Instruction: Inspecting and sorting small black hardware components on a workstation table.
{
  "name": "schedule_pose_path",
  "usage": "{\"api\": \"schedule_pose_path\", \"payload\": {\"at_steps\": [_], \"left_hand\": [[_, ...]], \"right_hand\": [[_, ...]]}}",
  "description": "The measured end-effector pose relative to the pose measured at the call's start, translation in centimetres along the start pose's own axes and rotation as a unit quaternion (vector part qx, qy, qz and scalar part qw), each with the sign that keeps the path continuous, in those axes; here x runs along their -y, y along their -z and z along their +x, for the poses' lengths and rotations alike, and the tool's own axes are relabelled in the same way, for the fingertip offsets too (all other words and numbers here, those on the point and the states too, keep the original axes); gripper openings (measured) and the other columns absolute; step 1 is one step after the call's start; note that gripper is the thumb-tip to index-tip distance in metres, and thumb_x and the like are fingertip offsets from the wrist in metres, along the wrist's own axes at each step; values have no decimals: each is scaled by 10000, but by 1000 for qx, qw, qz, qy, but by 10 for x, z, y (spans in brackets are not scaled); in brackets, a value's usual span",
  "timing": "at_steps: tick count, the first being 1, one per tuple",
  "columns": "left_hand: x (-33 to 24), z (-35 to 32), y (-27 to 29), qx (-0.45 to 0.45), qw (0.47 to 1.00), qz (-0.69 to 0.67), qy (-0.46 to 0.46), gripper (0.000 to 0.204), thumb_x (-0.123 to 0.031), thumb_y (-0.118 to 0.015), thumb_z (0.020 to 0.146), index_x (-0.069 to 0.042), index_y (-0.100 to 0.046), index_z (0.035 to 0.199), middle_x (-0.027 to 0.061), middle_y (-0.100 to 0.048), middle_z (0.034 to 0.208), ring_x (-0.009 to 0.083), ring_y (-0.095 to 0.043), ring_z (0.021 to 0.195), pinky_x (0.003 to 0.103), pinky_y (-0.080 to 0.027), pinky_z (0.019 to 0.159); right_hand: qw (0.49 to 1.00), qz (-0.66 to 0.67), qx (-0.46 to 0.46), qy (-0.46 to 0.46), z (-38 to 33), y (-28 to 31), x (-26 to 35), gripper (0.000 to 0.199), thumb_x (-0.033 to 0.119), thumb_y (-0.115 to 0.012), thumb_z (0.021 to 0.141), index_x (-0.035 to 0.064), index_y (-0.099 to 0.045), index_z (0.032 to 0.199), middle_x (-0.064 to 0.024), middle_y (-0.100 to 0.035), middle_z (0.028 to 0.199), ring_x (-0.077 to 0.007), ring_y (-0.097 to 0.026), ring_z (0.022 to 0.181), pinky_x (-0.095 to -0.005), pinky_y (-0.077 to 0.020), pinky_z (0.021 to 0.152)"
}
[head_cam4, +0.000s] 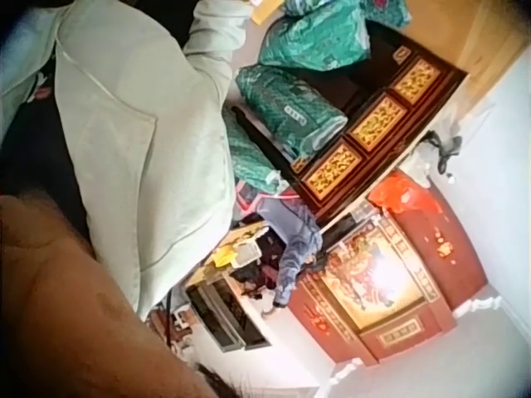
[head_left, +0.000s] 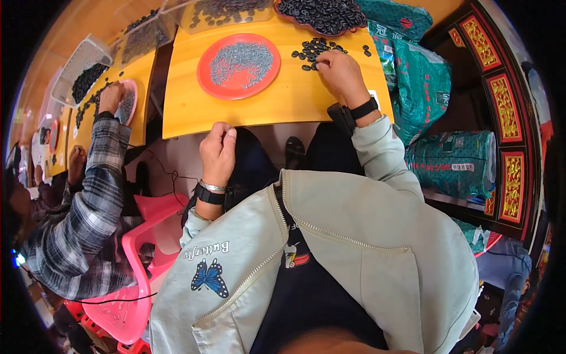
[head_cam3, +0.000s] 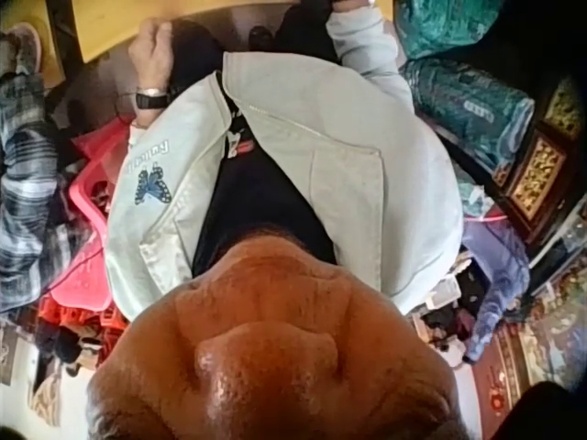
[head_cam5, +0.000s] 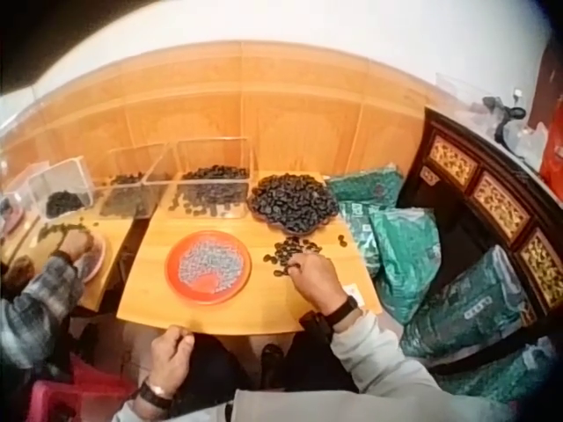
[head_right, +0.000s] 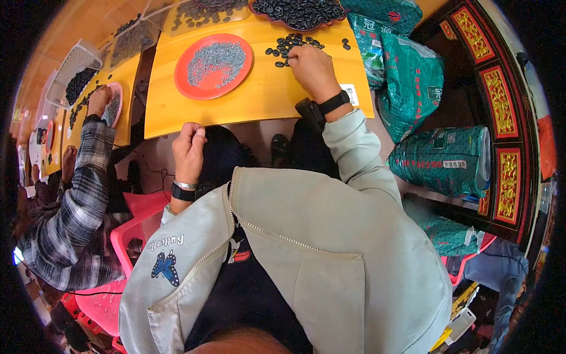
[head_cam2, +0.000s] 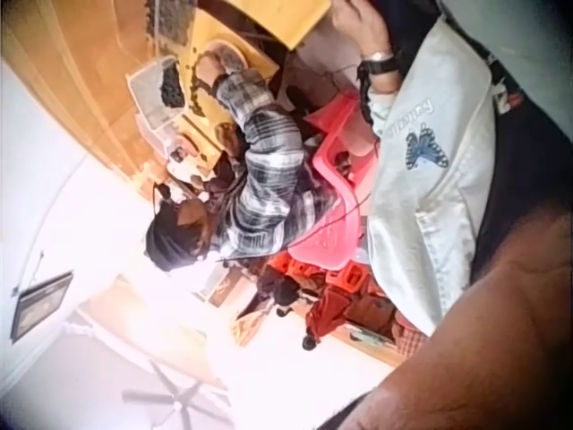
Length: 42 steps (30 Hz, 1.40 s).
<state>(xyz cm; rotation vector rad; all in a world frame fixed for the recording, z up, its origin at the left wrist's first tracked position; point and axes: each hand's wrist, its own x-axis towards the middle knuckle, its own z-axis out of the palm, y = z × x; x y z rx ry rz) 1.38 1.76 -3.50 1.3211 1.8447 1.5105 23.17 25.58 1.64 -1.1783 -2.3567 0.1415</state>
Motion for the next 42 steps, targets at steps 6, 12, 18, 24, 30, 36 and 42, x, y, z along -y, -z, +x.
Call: {"api": "schedule_pose_path", "payload": {"at_steps": [6,12,18,24,30,36,42], "left_hand": [[2,-5,5,-1,1000,-2,2,135,-136,-560,867,-3,-546,847,148,-547,656,243,-529,578,328,-434,572],[7,-7,8,4,1000,5,1,146,-139,-545,885,2,-536,846,96,-548,664,174,-527,594,290,-433,572],[5,3,9,25,999,23,13,155,-140,-529,901,5,-530,846,50,-546,675,122,-530,622,258,-434,584],[11,18,-16,207,975,-62,52,143,-157,-566,852,-15,-569,852,146,-555,695,266,-564,638,328,-446,617],[17,38,-94,437,899,14,-35,212,-234,-510,869,-28,-557,892,201,-603,843,392,-585,817,459,-462,719],[50,22,-194,357,930,-9,-83,305,-265,-450,913,-5,-548,1038,242,-574,1038,389,-549,973,419,-439,829],[113,34,-229,306,951,14,-39,441,-351,-435,910,16,-540,1131,258,-582,1076,397,-560,992,416,-444,856]], "right_hand": [[996,-41,82,3,6,-3,19,206,214,-608,759,76,-684,893,-148,-650,872,-339,-609,846,-422,-483,753],[995,-44,84,34,0,-19,21,160,166,-584,757,52,-669,831,-162,-643,830,-353,-606,813,-445,-475,722],[996,-27,81,30,6,-23,17,153,162,-580,764,49,-659,831,-169,-640,829,-359,-602,810,-448,-470,714],[999,13,32,26,13,-17,18,209,202,-608,776,51,-655,912,-139,-644,847,-331,-615,785,-407,-484,710],[1000,15,21,18,10,5,16,210,194,-651,767,50,-657,920,-116,-641,821,-282,-624,742,-354,-489,657],[999,31,24,4,0,27,21,187,138,-670,765,31,-653,917,-119,-630,785,-258,-622,694,-337,-481,617],[999,41,26,15,-7,25,21,181,138,-668,772,32,-654,918,-117,-632,789,-250,-623,689,-325,-485,621]]}}
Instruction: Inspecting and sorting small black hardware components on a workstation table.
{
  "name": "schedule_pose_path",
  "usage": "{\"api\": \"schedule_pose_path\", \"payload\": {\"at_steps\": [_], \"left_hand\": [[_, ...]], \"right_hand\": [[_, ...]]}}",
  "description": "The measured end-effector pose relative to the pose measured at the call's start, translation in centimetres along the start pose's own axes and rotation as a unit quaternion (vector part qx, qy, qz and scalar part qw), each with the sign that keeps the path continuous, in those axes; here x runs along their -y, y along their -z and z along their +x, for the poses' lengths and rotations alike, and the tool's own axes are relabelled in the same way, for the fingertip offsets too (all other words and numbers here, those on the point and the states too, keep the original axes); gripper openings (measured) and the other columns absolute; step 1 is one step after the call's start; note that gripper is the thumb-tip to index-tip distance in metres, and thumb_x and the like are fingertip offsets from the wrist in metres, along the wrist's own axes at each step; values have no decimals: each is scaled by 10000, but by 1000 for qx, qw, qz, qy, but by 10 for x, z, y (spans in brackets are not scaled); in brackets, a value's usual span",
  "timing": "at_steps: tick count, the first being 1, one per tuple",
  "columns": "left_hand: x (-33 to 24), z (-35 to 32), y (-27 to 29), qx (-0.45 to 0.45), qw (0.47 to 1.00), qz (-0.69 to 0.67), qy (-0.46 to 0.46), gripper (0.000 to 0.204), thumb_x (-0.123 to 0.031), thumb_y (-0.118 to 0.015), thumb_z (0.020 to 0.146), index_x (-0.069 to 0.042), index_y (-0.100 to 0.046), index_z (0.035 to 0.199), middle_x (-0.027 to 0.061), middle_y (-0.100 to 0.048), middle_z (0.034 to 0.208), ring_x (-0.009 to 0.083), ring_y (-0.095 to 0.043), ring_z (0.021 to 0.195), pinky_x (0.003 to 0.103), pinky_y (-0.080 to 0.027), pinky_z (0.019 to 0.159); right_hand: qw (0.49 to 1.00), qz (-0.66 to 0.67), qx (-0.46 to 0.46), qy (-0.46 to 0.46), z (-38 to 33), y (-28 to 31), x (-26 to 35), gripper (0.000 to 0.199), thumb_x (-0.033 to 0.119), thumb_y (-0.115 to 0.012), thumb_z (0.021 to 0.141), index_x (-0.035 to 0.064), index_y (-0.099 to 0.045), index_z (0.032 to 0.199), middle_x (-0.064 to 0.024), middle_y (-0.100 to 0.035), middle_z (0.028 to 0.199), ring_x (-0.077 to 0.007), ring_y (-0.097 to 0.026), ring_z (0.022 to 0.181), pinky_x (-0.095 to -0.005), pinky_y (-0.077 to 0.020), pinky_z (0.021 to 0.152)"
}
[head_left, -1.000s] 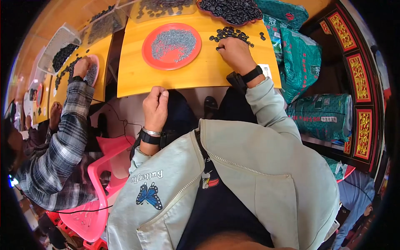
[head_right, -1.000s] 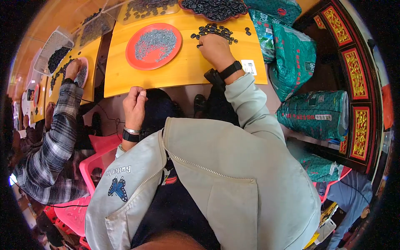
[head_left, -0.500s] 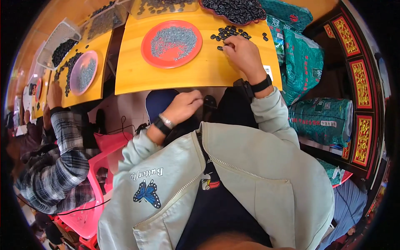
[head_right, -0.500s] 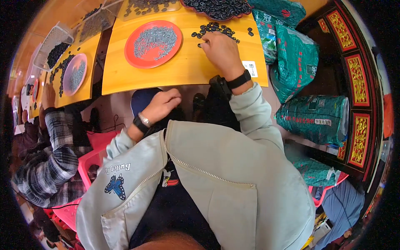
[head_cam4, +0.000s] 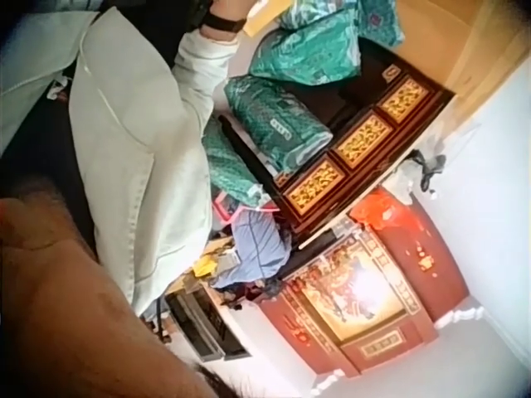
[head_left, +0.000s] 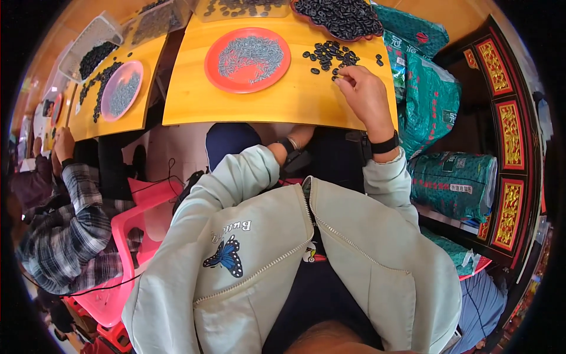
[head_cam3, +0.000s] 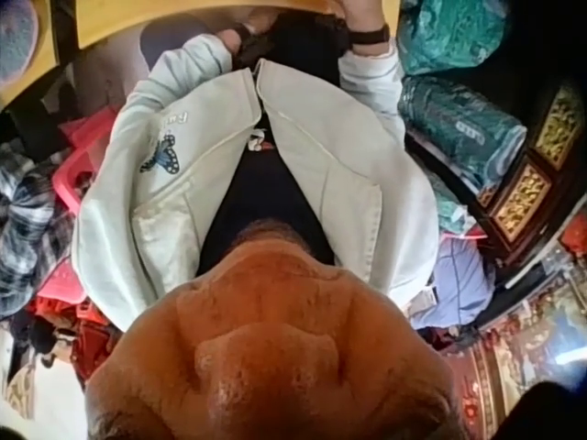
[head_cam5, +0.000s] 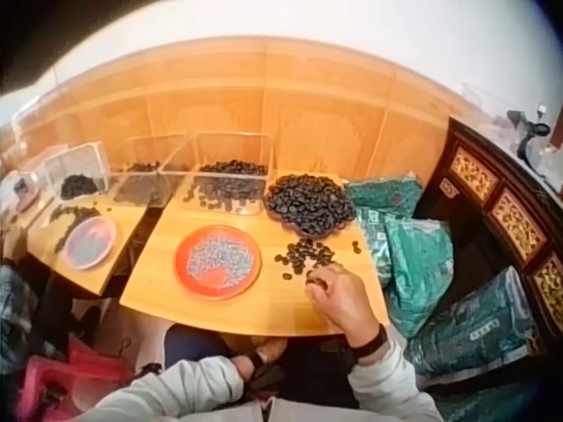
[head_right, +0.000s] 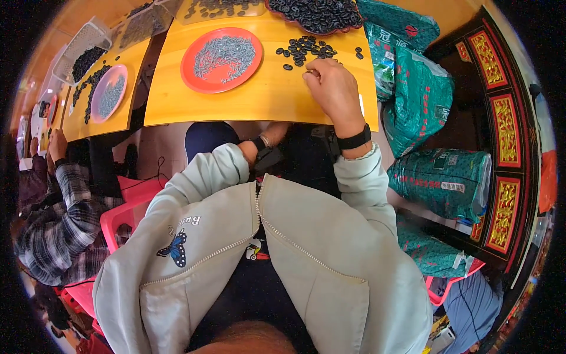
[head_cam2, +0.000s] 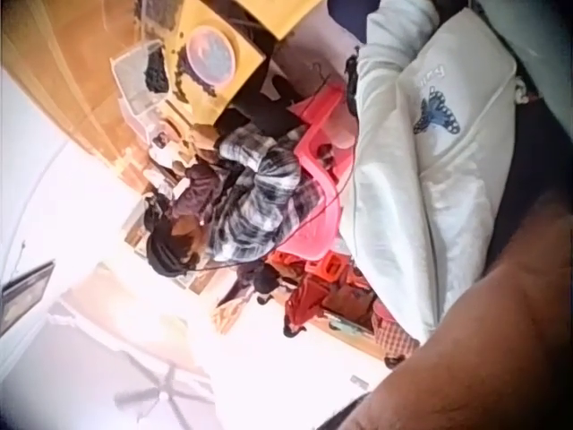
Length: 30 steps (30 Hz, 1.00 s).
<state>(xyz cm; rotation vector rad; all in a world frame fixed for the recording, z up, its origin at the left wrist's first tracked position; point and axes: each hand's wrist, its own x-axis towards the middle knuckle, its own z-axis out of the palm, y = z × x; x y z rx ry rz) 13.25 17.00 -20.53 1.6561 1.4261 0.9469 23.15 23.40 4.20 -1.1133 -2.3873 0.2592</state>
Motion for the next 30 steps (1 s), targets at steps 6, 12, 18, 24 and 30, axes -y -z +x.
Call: {"api": "schedule_pose_path", "payload": {"at_steps": [6,12,18,24,30], "left_hand": [[-30,-24,-5,109,913,-249,305,580,-489,-416,898,34,-561,1101,227,-610,1000,318,-615,894,398,-477,740],[-30,-36,-11,91,879,-313,347,563,-478,-412,907,9,-561,1149,180,-621,1048,273,-598,921,362,-466,785],[-66,-42,4,49,812,-493,307,519,-441,-437,932,-41,-513,1254,89,-588,1160,222,-533,1064,308,-382,947],[-72,-43,7,42,775,-583,239,523,-476,-464,917,-65,-531,1234,50,-579,1176,229,-535,1052,326,-394,927],[-12,-34,-17,261,798,-380,388,710,-707,-368,828,-59,-587,1015,103,-585,849,223,-541,743,345,-446,690]], "right_hand": [[1000,12,6,-15,-9,-5,-2,169,129,-656,778,26,-650,912,-119,-631,815,-248,-626,699,-323,-489,630],[1000,9,11,-2,-9,-13,-2,174,134,-654,780,19,-649,912,-119,-628,813,-247,-629,713,-320,-490,635],[1000,-8,12,-5,-10,-5,0,180,137,-653,781,17,-649,915,-122,-627,816,-252,-629,719,-321,-490,635],[1000,15,7,-7,-12,-7,5,177,182,-636,773,47,-649,887,-125,-621,830,-318,-602,797,-399,-483,698],[1000,-14,7,12,-8,-7,-7,196,153,-648,782,19,-646,926,-124,-620,801,-270,-619,718,-334,-482,638]]}}
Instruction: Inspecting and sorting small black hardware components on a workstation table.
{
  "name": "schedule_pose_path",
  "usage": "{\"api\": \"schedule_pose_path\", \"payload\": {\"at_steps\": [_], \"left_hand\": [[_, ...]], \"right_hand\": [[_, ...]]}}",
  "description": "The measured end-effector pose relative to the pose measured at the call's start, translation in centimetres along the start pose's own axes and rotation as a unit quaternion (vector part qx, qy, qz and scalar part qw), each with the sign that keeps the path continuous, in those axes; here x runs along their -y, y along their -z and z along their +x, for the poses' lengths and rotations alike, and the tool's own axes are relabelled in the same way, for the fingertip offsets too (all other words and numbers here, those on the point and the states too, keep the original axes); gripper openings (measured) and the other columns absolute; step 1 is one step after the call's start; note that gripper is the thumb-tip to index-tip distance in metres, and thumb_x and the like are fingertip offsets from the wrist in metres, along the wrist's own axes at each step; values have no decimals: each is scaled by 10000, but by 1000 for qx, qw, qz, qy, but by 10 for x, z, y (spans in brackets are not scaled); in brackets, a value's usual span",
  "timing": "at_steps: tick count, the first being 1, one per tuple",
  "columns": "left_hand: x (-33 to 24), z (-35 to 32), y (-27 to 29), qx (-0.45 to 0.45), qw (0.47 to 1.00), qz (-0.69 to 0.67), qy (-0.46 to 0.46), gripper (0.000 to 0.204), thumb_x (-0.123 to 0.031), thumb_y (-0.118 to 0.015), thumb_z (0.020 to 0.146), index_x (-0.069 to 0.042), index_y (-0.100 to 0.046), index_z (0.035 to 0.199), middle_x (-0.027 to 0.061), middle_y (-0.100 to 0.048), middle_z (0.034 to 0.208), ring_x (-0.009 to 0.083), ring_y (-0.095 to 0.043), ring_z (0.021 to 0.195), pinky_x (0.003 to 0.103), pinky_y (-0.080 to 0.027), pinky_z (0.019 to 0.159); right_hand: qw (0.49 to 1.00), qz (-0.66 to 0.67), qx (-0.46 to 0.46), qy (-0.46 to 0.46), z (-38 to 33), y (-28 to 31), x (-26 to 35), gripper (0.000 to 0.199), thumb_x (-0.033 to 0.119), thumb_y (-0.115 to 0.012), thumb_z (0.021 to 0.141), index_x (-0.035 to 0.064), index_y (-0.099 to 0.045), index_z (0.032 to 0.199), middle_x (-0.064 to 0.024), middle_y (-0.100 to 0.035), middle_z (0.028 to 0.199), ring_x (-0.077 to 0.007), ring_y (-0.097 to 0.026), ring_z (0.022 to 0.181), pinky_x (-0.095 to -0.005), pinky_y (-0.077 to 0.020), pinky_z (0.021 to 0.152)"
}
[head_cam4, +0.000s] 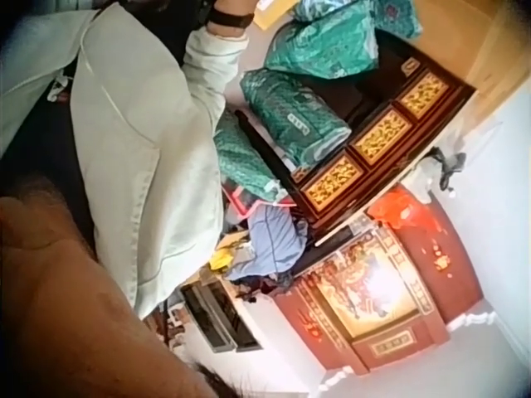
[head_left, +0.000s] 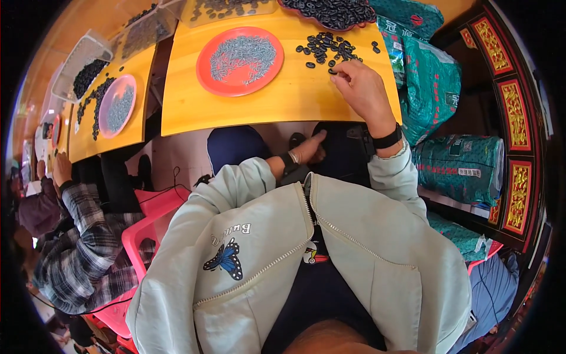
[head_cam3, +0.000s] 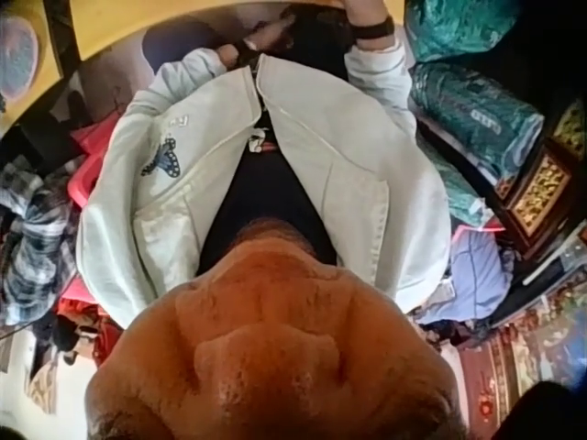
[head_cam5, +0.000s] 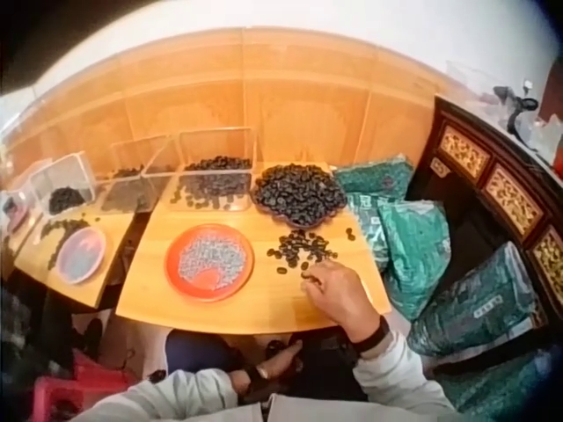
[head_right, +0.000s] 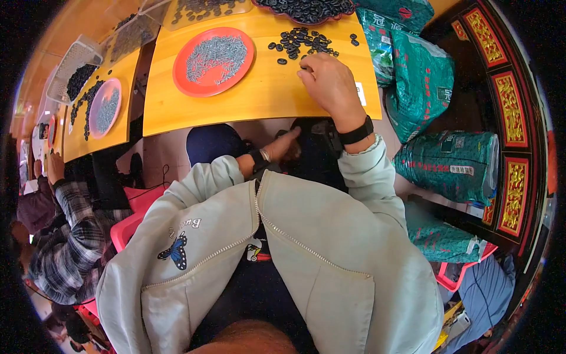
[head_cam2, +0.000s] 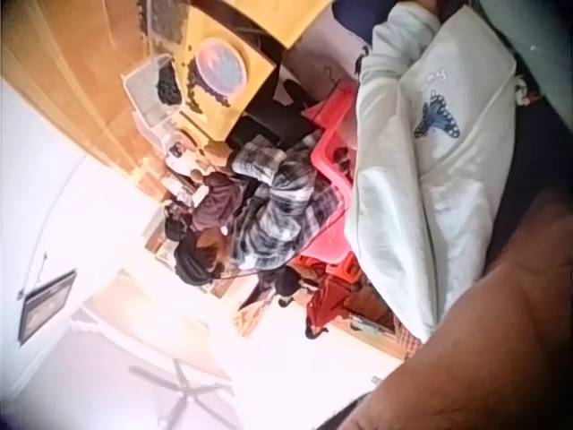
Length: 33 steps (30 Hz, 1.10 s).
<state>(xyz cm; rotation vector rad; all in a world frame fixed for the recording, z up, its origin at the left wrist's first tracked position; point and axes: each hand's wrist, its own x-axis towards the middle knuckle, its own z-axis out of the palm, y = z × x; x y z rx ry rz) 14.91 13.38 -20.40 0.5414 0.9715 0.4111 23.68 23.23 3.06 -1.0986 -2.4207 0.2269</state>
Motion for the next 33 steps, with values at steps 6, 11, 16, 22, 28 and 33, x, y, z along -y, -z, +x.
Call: {"api": "schedule_pose_path", "payload": {"at_steps": [6,11,16,22,28,33], "left_hand": [[-5,18,15,-79,985,-105,-111,618,-702,-385,827,-119,-582,779,77,-525,668,200,-475,571,316,-396,542],[58,69,53,610,716,-316,-124,619,-639,-443,846,-128,-558,1177,121,-590,973,224,-559,827,355,-461,729],[-23,-21,-18,63,951,-226,-199,588,-481,-452,923,-128,-363,1385,83,-457,1363,224,-483,1187,377,-363,1022],[-43,-65,-33,-15,973,-152,-172,555,-448,-419,951,-100,-377,1380,73,-480,1338,208,-493,1173,340,-360,1025],[-39,-52,-29,-18,953,-244,-178,533,-344,-516,914,-77,-408,1362,54,-481,1322,192,-440,1199,303,-307,1017],[-35,-49,-28,-2,946,-263,-188,629,-489,-480,881,-162,-352,1402,43,-384,1411,221,-335,1282,468,-234,1045]], "right_hand": [[1000,7,14,-20,-1,-3,-2,194,198,-628,781,44,-646,898,-133,-634,865,-319,-602,823,-394,-488,727],[1000,1,9,19,5,-4,6,211,165,-659,778,16,-642,926,-127,-626,821,-272,-620,724,-335,-483,642],[1000,-13,-1,15,0,-6,3,209,166,-659,777,19,-642,926,-123,-627,821,-270,-621,725,-336,-484,644],[1000,-4,20,9,1,-13,5,192,162,-650,785,26,-644,920,-120,-620,807,-271,-616,714,-336,-483,643],[1000,1,22,8,4,-13,3,193,157,-653,784,21,-640,921,-113,-620,812,-265,-614,710,-327,-480,636],[1000,2,30,1,2,-12,-5,194,147,-654,782,19,-639,926,-117,-625,819,-264,-616,714,-325,-480,636]]}}
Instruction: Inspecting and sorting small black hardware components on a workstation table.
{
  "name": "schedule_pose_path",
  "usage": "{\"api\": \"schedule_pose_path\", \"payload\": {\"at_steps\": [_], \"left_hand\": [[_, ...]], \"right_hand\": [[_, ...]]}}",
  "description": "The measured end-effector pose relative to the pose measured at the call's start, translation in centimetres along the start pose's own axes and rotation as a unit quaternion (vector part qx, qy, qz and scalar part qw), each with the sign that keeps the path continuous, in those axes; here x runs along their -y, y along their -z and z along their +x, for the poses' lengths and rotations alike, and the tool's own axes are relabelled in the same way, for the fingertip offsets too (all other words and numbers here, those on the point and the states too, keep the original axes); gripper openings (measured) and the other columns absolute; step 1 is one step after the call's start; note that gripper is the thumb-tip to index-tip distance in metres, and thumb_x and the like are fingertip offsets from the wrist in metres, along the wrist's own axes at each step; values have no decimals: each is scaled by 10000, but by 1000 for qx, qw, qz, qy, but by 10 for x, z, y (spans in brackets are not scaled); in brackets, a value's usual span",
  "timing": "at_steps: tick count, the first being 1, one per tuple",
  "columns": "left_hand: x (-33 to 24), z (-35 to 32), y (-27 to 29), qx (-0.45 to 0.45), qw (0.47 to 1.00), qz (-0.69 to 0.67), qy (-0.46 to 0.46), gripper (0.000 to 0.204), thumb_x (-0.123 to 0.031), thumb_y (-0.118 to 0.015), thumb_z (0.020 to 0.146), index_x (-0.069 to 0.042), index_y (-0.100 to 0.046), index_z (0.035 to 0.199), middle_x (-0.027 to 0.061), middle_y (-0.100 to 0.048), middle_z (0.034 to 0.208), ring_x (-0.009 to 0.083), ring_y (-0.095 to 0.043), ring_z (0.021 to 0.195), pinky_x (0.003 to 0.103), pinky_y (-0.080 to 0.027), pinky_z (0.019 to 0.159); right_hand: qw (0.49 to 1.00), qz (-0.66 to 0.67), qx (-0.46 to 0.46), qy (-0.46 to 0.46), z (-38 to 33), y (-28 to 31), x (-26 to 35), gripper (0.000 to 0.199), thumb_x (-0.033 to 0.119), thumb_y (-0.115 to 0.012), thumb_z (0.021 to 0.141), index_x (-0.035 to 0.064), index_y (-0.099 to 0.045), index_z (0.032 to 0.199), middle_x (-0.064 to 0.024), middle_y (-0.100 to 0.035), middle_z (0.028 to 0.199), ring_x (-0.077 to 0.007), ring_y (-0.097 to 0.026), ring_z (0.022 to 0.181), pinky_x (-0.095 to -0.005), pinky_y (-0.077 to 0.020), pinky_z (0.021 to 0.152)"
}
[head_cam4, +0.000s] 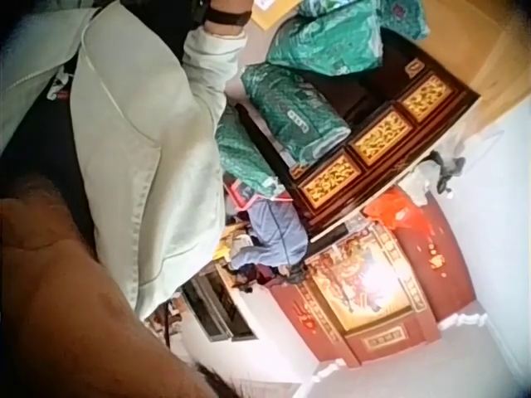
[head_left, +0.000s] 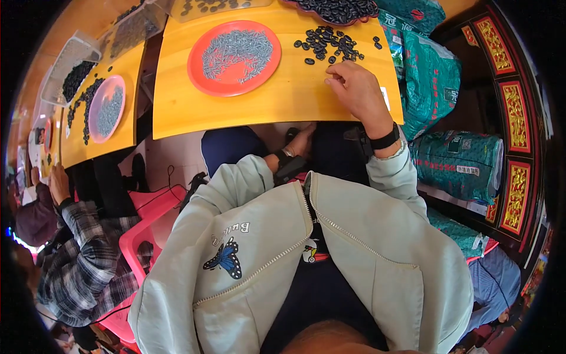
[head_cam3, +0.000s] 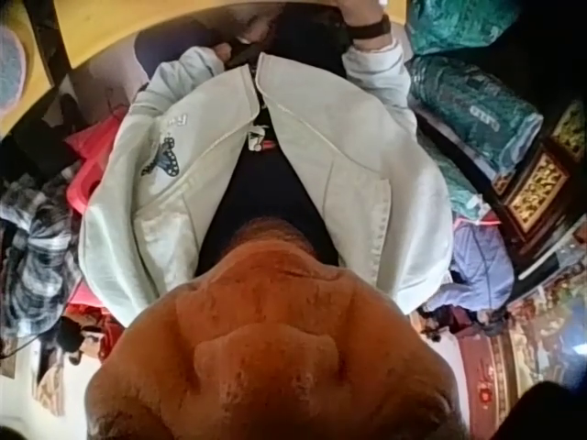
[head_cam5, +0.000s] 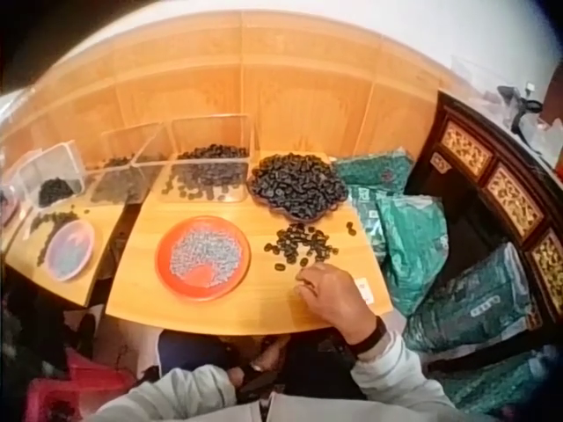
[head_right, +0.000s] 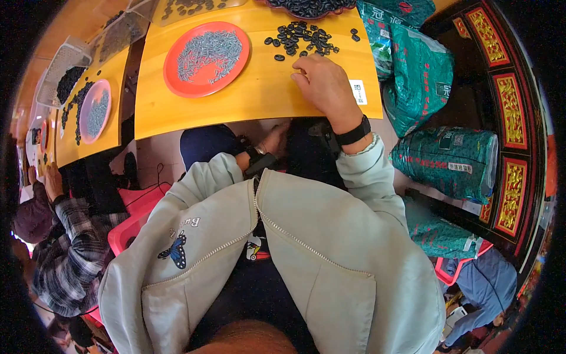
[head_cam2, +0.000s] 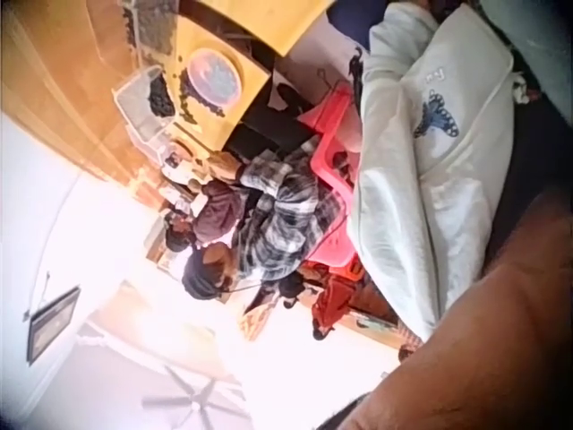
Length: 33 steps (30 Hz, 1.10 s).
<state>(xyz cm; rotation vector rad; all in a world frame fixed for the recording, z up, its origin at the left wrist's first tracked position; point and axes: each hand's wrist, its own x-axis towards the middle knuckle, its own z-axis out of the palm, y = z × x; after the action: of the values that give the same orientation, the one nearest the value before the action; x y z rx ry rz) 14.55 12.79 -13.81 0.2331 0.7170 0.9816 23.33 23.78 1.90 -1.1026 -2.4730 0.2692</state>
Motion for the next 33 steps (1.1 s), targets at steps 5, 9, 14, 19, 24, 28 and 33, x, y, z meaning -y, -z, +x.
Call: {"api": "schedule_pose_path", "payload": {"at_steps": [5,9,14,19,24,28,33], "left_hand": [[16,17,34,-21,997,52,61,704,-619,-400,850,-245,-282,1434,57,-275,1481,283,-217,1351,627,-156,1008],[25,20,42,-77,990,50,103,602,-585,-451,844,-212,-407,1315,55,-407,1329,263,-372,1162,513,-296,906],[34,37,70,12,991,-3,132,380,-529,-502,850,-188,-530,1016,13,-543,852,175,-474,759,348,-349,618],[15,11,31,-7,998,18,67,338,-552,-558,811,-228,-536,906,1,-507,780,151,-479,719,365,-348,615],[-7,-20,0,-49,997,-21,49,217,-405,-621,840,-204,-570,774,-41,-499,681,91,-450,637,298,-313,541],[13,-3,13,-20,999,-17,21,376,-447,-574,859,-153,-581,1093,0,-587,1007,145,-539,926,324,-423,793],[13,-1,24,15,998,-8,68,469,-434,-550,874,-128,-511,1228,9,-543,1172,179,-494,1083,355,-395,921]], "right_hand": [[1000,5,-6,2,3,3,-2,192,141,-654,781,17,-638,927,-119,-623,814,-265,-615,715,-325,-480,635],[1000,2,-11,6,3,1,-4,190,141,-651,783,18,-639,928,-121,-619,813,-268,-614,716,-329,-478,634],[1000,4,5,10,4,-6,6,193,141,-649,786,13,-640,930,-127,-616,814,-269,-615,720,-334,-477,637],[1000,-2,12,13,3,-6,11,200,141,-651,785,9,-641,935,-131,-618,818,-270,-614,717,-335,-477,638],[1000,-14,18,18,6,-5,14,198,144,-653,786,13,-646,935,-131,-624,828,-270,-614,716,-333,-478,638],[1000,-11,15,23,7,-7,15,199,150,-655,787,13,-646,932,-129,-624,825,-270,-614,715,-333,-477,637],[1000,-16,16,19,6,-6,12,200,149,-658,785,18,-646,935,-125,-616,811,-269,-611,705,-334,-476,631]]}}
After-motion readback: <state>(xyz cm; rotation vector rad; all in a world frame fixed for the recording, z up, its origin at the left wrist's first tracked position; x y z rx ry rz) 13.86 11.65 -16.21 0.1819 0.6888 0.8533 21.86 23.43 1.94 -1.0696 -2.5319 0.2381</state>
